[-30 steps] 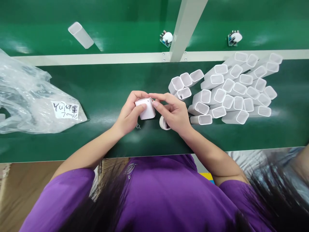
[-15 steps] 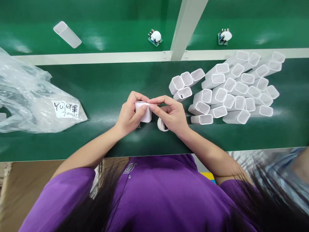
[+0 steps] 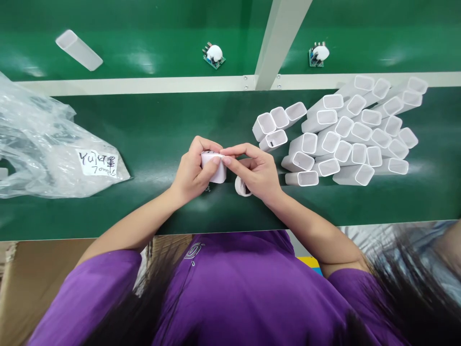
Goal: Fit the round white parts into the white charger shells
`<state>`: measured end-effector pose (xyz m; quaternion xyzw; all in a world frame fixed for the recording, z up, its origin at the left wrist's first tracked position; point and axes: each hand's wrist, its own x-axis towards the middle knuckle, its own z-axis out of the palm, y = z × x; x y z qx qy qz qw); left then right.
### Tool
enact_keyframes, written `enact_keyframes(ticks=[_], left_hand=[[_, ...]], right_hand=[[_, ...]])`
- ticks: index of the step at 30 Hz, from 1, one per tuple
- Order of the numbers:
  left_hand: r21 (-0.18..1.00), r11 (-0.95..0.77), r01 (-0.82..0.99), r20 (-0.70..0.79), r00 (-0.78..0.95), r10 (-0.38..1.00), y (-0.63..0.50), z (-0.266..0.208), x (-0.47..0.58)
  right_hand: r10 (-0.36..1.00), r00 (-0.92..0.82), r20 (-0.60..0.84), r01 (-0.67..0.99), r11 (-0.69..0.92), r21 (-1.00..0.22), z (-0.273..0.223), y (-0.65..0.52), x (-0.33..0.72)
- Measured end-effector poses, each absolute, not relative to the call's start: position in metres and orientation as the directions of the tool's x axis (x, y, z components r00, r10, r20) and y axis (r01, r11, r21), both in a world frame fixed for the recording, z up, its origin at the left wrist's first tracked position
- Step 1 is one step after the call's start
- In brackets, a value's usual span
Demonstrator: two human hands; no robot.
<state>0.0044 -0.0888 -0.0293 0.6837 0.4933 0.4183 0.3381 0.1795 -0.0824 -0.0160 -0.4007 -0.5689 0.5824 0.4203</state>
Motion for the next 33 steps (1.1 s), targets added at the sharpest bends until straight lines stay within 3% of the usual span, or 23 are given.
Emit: enact_keyframes(ticks=[25, 33], left_hand=[[0.8, -0.39, 0.455, 0.351, 0.171, 0.921, -0.085, -0.039, 0.008], [0.883, -0.342, 0.32, 0.288, 0.205, 0.935, -0.081, -0.042, 0.005]], right_hand=[[0.961, -0.277, -0.007, -0.016, -0.012, -1.0, -0.016, -0.086, 0.179], [0.958, -0.285, -0.02, -0.023, -0.028, -0.999, -0.015, -0.084, 0.179]])
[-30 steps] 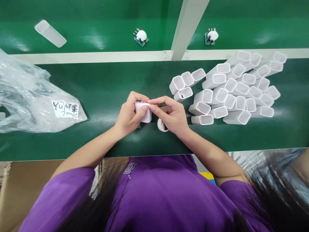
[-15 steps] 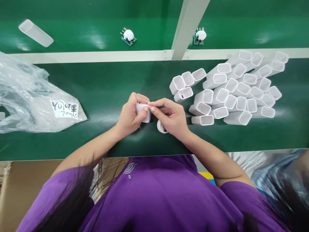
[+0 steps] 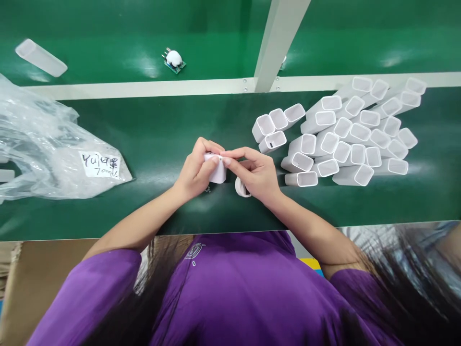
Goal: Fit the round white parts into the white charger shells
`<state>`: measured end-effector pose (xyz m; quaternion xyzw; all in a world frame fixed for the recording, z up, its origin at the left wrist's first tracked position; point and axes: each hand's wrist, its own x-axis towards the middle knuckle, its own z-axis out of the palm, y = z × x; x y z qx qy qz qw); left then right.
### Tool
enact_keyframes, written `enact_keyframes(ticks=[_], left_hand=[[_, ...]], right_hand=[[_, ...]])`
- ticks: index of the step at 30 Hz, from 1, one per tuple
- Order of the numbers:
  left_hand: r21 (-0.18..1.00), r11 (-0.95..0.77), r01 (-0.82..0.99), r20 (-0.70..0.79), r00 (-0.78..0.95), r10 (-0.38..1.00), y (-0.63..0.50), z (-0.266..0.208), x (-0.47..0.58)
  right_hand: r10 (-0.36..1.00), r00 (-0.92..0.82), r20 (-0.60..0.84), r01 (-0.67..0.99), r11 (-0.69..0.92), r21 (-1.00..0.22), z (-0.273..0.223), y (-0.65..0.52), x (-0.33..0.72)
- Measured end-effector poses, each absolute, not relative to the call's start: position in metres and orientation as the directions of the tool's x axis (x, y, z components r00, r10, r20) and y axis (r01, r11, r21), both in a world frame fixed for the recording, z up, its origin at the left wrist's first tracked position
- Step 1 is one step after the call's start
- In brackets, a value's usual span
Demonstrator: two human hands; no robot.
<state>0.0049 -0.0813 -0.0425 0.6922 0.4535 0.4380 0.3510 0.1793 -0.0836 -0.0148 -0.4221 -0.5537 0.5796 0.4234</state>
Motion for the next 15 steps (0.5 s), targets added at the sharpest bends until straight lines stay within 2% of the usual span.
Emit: enact_keyframes(ticks=[10, 15], left_hand=[[0.863, -0.418, 0.285, 0.373, 0.2, 0.906, -0.0819, -0.0461, 0.0072], [0.874, -0.356, 0.33, 0.293, 0.227, 0.929, -0.08, -0.0404, 0.0029]], right_hand=[[0.96, -0.281, -0.001, -0.025, -0.008, -1.0, -0.013, -0.0846, 0.1784], [0.957, -0.291, -0.005, -0.083, -0.03, -0.996, -0.0184, -0.0813, 0.1776]])
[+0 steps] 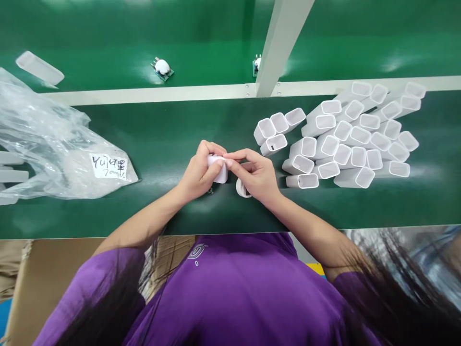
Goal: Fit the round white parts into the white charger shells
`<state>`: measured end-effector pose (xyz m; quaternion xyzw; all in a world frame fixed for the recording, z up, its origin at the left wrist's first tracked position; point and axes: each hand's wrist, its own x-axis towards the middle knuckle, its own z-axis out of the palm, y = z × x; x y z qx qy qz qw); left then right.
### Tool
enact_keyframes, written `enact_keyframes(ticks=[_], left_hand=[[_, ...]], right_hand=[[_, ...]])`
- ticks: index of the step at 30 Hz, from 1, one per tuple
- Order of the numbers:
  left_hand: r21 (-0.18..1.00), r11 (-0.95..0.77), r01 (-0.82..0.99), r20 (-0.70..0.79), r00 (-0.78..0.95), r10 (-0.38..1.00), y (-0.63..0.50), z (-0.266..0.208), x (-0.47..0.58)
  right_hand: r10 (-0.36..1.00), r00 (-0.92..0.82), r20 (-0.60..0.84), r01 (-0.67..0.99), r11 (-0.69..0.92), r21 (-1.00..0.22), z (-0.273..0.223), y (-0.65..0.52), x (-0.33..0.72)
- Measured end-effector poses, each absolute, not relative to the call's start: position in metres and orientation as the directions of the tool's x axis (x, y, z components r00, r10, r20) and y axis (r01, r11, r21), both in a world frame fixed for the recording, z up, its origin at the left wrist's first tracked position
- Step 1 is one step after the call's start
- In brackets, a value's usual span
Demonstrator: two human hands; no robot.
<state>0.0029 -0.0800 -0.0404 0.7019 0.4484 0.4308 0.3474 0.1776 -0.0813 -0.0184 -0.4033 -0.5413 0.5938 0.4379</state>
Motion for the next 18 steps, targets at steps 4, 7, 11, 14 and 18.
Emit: enact_keyframes(ticks=[4, 7, 11, 14, 18], left_hand=[[0.892, -0.251, 0.375, 0.179, 0.217, 0.96, -0.072, -0.033, -0.005], [0.91, -0.098, 0.403, 0.033, 0.164, 0.986, -0.062, -0.028, -0.018], [0.864, 0.002, 0.503, 0.064, -0.113, 0.992, -0.035, -0.017, -0.049], [0.697, 0.075, 0.713, 0.124, -0.222, 0.967, 0.001, -0.001, -0.074], [0.329, 0.221, 0.918, 0.114, -0.271, 0.956, 0.062, 0.02, -0.092]], right_hand=[[0.953, -0.3, -0.033, -0.167, -0.087, -0.982, -0.02, -0.075, 0.178], [0.96, -0.276, -0.049, -0.171, -0.099, -0.98, -0.021, -0.071, 0.179], [0.954, -0.286, -0.086, -0.09, -0.116, -0.989, -0.026, -0.07, 0.178], [0.927, -0.359, -0.109, -0.014, -0.122, -0.992, -0.031, -0.072, 0.174], [0.896, -0.432, -0.099, 0.071, -0.076, -0.995, -0.035, -0.073, 0.173]])
